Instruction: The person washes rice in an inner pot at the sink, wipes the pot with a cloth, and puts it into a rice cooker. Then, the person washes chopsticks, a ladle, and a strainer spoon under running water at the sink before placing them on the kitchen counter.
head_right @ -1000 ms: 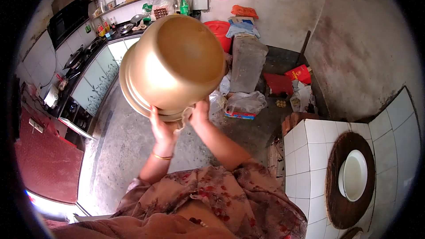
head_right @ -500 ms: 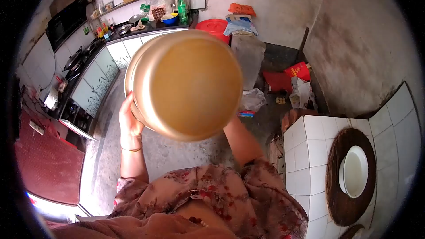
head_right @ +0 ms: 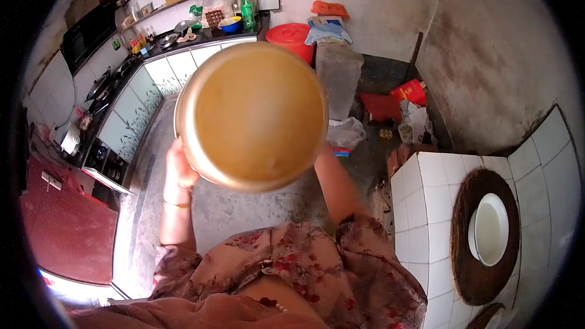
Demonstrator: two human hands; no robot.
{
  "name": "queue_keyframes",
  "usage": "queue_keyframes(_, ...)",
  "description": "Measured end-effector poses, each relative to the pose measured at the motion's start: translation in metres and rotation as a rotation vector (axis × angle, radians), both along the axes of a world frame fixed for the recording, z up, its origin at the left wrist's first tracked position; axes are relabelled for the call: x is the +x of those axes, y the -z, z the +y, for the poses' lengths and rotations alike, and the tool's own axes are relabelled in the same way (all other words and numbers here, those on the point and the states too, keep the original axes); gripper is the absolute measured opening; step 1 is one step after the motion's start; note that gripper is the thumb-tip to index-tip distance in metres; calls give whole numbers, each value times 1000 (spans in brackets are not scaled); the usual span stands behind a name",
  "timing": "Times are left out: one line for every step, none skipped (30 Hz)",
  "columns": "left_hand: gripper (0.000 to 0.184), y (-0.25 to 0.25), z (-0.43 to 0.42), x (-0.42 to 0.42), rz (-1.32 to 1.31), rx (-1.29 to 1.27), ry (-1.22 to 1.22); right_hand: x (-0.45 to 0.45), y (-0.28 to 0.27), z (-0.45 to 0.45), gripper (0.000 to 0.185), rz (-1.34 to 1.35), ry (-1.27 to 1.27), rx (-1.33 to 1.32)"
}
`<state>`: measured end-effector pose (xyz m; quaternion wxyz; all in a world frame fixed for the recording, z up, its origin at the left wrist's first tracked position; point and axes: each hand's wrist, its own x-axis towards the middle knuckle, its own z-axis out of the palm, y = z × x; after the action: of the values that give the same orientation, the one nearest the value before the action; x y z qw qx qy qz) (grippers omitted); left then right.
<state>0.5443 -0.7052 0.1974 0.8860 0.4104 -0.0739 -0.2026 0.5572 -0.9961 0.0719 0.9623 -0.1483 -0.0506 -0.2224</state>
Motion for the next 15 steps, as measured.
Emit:
queue_keyframes(41,1,7,9,-14,46,54,-2,-4,2,37,11,4,-19)
queue_keyframes(42,2,7,12,-74,-17,27,-1,-7,9,37,24,16,-31)
queue_keyframes(43,2,6,13,-136,-80,-1,-1,-9,18,37,38,33,-44)
queue_keyframes(44,1,5,14,-202,-144,-28,-1,-12,29,36,48,57,-49)
queue_keyframes(44,4,-6,6,-159,-159,-143,-1,-15,42,36,56,85,-50)
queue_keyframes(45,10,-27,-11,-114,-173,-256,-1,-20,53,36,68,113,-58)
queue_keyframes(46,17,-50,-30,-67,-187,-368,-7,-23,70,36,94,159,-71)
queue_keyframes(46,25,-75,-49,-86,-295,-418,-10,-25,80,35,119,178,-96)
queue_keyframes(46,32,-91,-59,-107,-404,-469,-17,-27,93,35,147,224,-130)
queue_keyframes(47,43,-90,-52,-289,-377,-465,-19,-24,93,35,168,231,-174)
queue_keyframes(46,46,-82,-46,-224,-360,-407,-21,-22,93,35,190,237,-219)
queue_keyframes(45,39,-74,-39,-159,-346,-353,-22,-19,92,35,212,240,-265)
queue_keyframes(43,32,-64,-31,-96,-333,-301,-19,-12,78,34,183,194,-212)
queue_keyframes(43,27,-51,-20,-74,-288,-225,-13,-5,59,34,150,148,-159)
queue_keyframes(43,15,-39,-18,8,-227,-175,-7,3,39,34,119,101,-106)
